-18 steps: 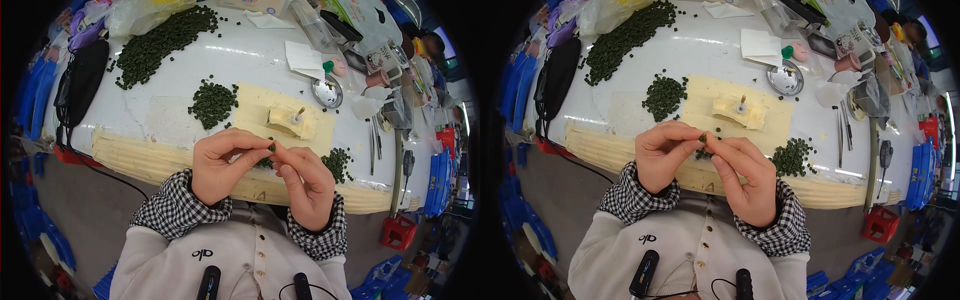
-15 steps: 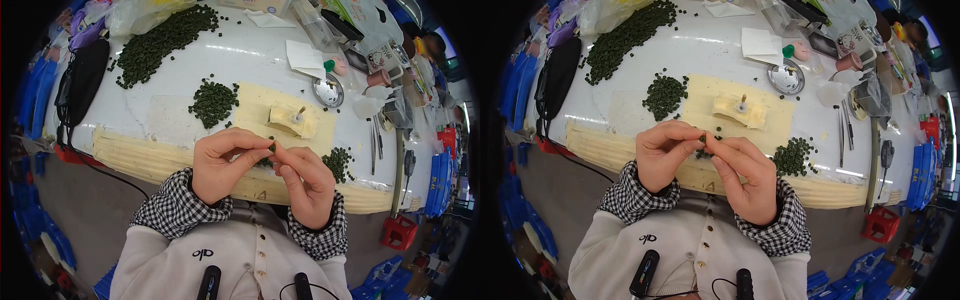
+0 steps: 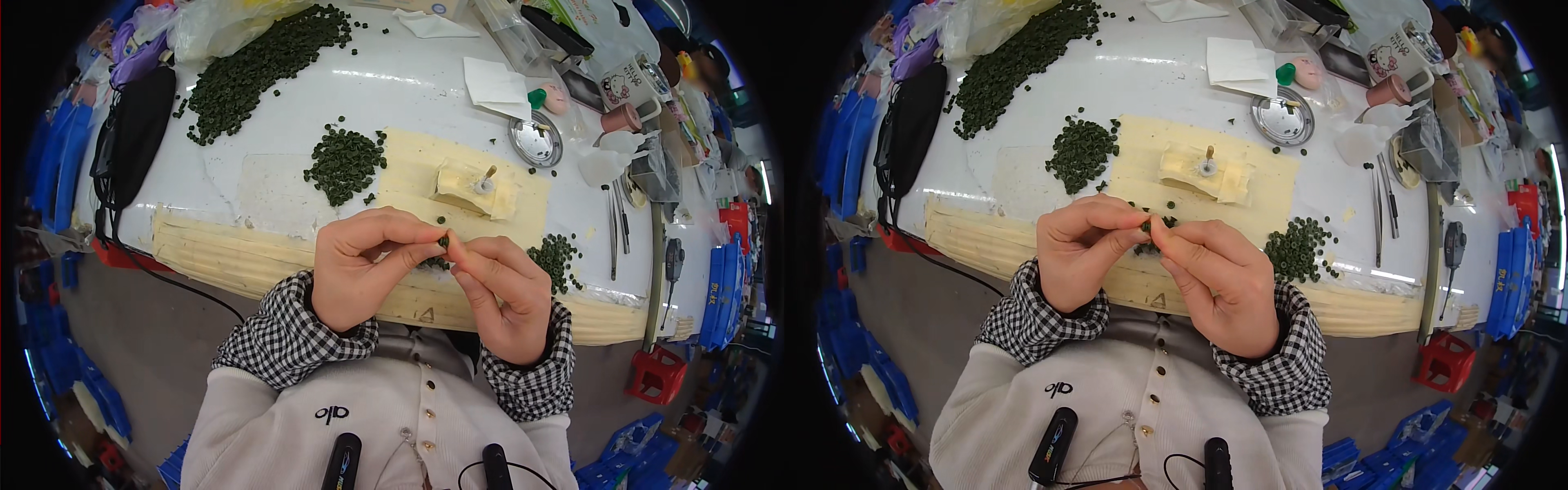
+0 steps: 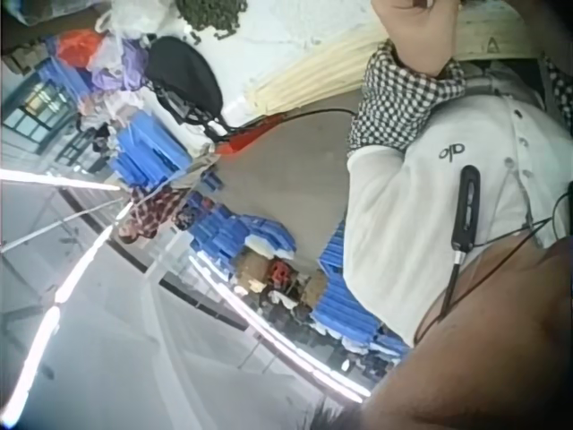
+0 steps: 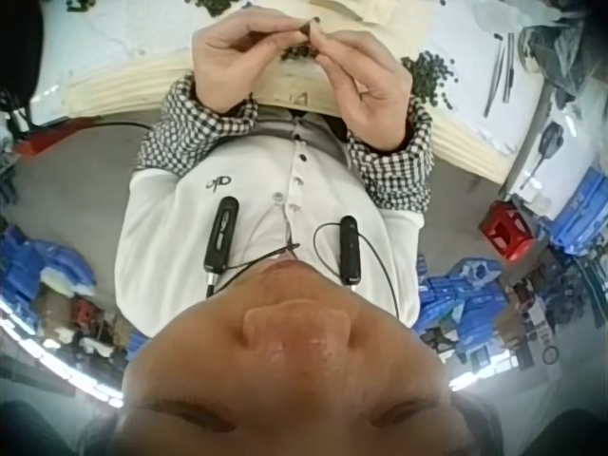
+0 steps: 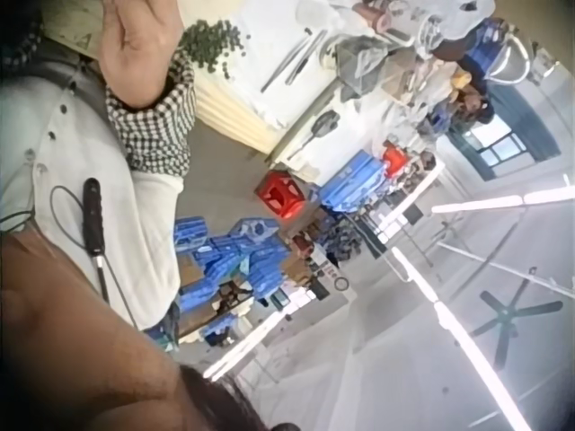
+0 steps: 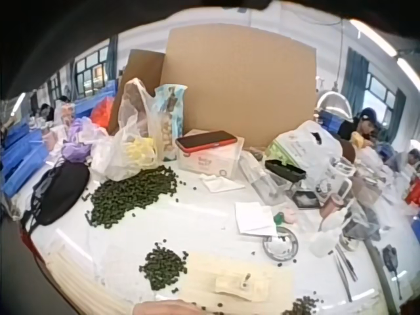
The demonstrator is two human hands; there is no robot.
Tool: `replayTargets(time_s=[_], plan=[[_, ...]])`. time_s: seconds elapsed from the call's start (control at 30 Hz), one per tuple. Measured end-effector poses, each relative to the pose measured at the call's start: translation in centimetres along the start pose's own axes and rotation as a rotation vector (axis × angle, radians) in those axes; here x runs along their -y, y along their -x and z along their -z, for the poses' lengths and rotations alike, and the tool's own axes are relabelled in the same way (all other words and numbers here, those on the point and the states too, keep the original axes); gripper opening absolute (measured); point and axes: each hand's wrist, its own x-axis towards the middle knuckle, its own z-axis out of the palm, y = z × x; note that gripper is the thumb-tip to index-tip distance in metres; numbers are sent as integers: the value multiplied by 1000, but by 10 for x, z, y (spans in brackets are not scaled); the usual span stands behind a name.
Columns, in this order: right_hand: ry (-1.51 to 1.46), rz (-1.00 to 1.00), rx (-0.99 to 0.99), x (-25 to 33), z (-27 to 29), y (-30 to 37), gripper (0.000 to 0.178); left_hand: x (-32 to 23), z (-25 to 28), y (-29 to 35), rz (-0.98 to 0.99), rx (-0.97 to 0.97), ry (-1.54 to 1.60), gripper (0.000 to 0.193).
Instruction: Assembling small green plastic foliage components onto a white toy base on a workbench.
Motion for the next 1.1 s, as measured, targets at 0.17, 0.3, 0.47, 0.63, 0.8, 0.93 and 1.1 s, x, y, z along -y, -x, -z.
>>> replayTargets(time_s=[0.17,0.3,0.47,0.63,0.8,0.93,1.1], plan=[[-21,-14,-11,-1,-1,1,36,1,1,0,-23,8,-25,20],[-14,-4,-18,-2,-1,1,36,1,1,-1,-38,0,-46,19],[-14,-10,-23,-2,-2,1,36,0,1,-1,-63,-22,-129,20],[19,7,-40,-1,-4,2,36,-1,1,-2,-72,-23,-153,19],[60,25,-51,3,-5,1,36,-1,0,-2,-79,-24,-164,20],[93,50,-68,2,-7,3,36,0,1,-1,-99,-11,-199,20],[70,45,-73,1,-7,5,36,-1,1,-2,-78,5,-161,21]])
